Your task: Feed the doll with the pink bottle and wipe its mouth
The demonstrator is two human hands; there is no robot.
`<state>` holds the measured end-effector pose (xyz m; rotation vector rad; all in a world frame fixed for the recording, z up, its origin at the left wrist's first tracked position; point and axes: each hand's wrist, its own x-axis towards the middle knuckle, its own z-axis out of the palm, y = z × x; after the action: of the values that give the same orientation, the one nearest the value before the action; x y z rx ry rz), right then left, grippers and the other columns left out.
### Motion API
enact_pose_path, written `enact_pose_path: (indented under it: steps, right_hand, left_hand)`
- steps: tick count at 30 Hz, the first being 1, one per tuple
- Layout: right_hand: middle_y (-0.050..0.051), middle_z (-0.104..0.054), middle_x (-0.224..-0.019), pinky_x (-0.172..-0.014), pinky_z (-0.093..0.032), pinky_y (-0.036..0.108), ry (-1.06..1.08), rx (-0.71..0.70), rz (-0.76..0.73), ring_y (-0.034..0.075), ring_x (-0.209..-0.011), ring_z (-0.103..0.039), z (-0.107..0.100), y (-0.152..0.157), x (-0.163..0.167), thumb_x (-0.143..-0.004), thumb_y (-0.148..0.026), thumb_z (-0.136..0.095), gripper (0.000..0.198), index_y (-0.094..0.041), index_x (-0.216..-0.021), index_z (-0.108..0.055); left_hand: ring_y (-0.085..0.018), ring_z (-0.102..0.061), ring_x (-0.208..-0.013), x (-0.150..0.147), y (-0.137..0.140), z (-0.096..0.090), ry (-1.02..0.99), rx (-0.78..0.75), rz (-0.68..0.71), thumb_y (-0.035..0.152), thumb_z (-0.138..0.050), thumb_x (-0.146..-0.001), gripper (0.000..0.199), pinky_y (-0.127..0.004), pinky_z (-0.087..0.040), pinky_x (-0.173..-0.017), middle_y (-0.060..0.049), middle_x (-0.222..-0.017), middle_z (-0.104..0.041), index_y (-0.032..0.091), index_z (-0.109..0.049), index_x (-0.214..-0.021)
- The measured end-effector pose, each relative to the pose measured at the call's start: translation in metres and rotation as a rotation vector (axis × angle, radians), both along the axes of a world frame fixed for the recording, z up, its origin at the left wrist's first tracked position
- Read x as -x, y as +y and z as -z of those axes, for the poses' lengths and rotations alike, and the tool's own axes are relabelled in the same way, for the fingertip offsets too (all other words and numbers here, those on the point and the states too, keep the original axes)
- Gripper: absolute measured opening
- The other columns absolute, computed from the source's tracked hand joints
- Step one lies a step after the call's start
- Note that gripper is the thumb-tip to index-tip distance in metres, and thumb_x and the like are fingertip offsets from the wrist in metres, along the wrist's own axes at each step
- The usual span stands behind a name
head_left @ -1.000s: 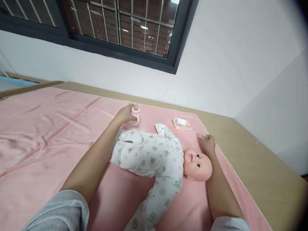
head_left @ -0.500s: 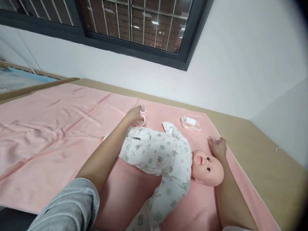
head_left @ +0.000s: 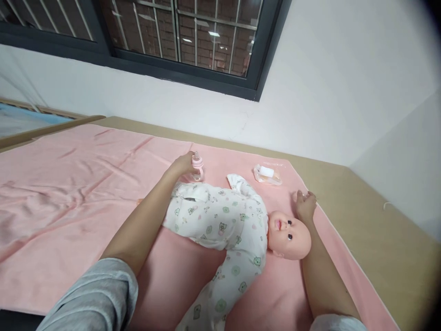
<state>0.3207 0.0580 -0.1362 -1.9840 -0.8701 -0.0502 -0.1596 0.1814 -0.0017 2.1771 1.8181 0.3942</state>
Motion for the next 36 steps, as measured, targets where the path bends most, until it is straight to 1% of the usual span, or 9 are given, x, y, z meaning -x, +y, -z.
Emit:
enact_pose_path:
  steps: [5,9,12,16,18,23,30,33,36]
  right_hand:
    - [0.030,-0.052,-0.132,-0.110,-0.032,0.051,0.026,-0.026,-0.001,0.037,-0.123,-0.050,-0.003,0.002,0.006,-0.083,-0.055,-0.044,0.071,-0.002,-0.130,-0.047]
    - [0.031,-0.052,-0.131,-0.111,-0.030,0.051,0.022,-0.094,0.045,0.036,-0.126,-0.047,-0.011,0.001,0.015,-0.085,-0.049,-0.042,0.064,-0.001,-0.128,-0.047]
    - [0.027,-0.053,-0.130,-0.111,-0.028,0.051,-0.069,-0.222,0.057,0.035,-0.127,-0.045,-0.019,-0.001,0.023,-0.088,-0.047,-0.039,0.055,-0.006,-0.123,-0.051]
    - [0.019,-0.060,-0.118,-0.104,-0.036,0.043,-0.155,-0.359,-0.086,0.027,-0.116,-0.050,-0.028,-0.004,0.032,-0.093,-0.044,-0.030,0.045,-0.013,-0.111,-0.058]
    - [0.016,-0.062,-0.110,-0.097,-0.040,0.039,-0.134,-0.347,-0.198,0.025,-0.107,-0.054,-0.030,-0.006,0.037,-0.095,-0.045,-0.027,0.045,-0.015,-0.104,-0.060]
    - [0.009,-0.067,-0.092,-0.083,-0.040,0.033,-0.045,-0.243,-0.418,0.021,-0.088,-0.058,-0.033,-0.009,0.051,-0.097,-0.051,-0.025,0.049,-0.019,-0.086,-0.061]
    - [0.004,-0.065,-0.077,-0.068,-0.037,0.029,0.082,-0.108,-0.617,0.018,-0.072,-0.055,-0.034,-0.007,0.065,-0.095,-0.059,-0.028,0.052,-0.020,-0.075,-0.057]
    - [0.001,-0.060,-0.066,-0.062,-0.035,0.028,0.151,-0.015,-0.672,0.016,-0.067,-0.049,-0.035,-0.006,0.068,-0.092,-0.058,-0.036,0.046,-0.021,-0.069,-0.052]
    - [0.000,-0.056,-0.061,-0.061,-0.036,0.029,0.221,0.049,-0.677,0.017,-0.068,-0.047,-0.036,-0.005,0.069,-0.090,-0.058,-0.042,0.043,-0.022,-0.068,-0.050]
  left_hand:
    - [-0.033,-0.065,-0.111,0.006,-0.009,-0.016,0.005,-0.034,-0.021,0.030,-0.081,-0.065,0.085,-0.037,-0.051,-0.090,-0.016,-0.125,-0.066,0.016,-0.043,-0.140]
    - [-0.033,-0.062,-0.116,-0.003,-0.038,-0.041,-0.042,-0.211,-0.030,0.043,-0.067,-0.080,0.073,-0.041,-0.048,-0.095,-0.014,-0.131,-0.063,0.022,-0.039,-0.144]
    - [-0.028,-0.064,-0.112,-0.031,-0.068,-0.057,-0.153,-0.377,0.132,0.049,-0.060,-0.086,0.052,-0.037,-0.049,-0.094,-0.008,-0.123,-0.067,0.025,-0.053,-0.132]
    - [-0.023,-0.064,-0.110,-0.096,-0.100,-0.070,-0.171,-0.430,0.534,0.043,-0.052,-0.091,0.035,-0.032,-0.045,-0.097,-0.004,-0.120,-0.069,0.022,-0.065,-0.116]
    - [-0.021,-0.065,-0.105,-0.131,-0.108,-0.071,-0.158,-0.340,0.710,0.041,-0.050,-0.093,0.036,-0.031,-0.046,-0.093,-0.004,-0.115,-0.071,0.022,-0.064,-0.120]
    - [-0.022,-0.065,-0.099,-0.202,-0.108,-0.059,-0.043,-0.005,0.967,0.039,-0.055,-0.089,0.038,-0.030,-0.045,-0.085,-0.006,-0.112,-0.071,0.024,-0.064,-0.122]
    - [-0.021,-0.064,-0.075,-0.263,-0.092,-0.028,0.180,0.298,1.036,0.028,-0.064,-0.085,0.013,-0.033,-0.049,-0.077,-0.004,-0.084,-0.073,0.019,-0.073,-0.089]
    - [-0.017,-0.065,-0.082,-0.278,-0.087,-0.019,0.223,0.448,1.068,0.033,-0.061,-0.093,0.020,-0.035,-0.054,-0.079,-0.005,-0.096,-0.069,0.015,-0.068,-0.100]
    - [-0.020,-0.064,-0.097,-0.289,-0.089,-0.010,0.184,0.475,1.062,0.037,-0.059,-0.096,0.030,-0.039,-0.057,-0.084,-0.008,-0.115,-0.063,0.015,-0.061,-0.116]
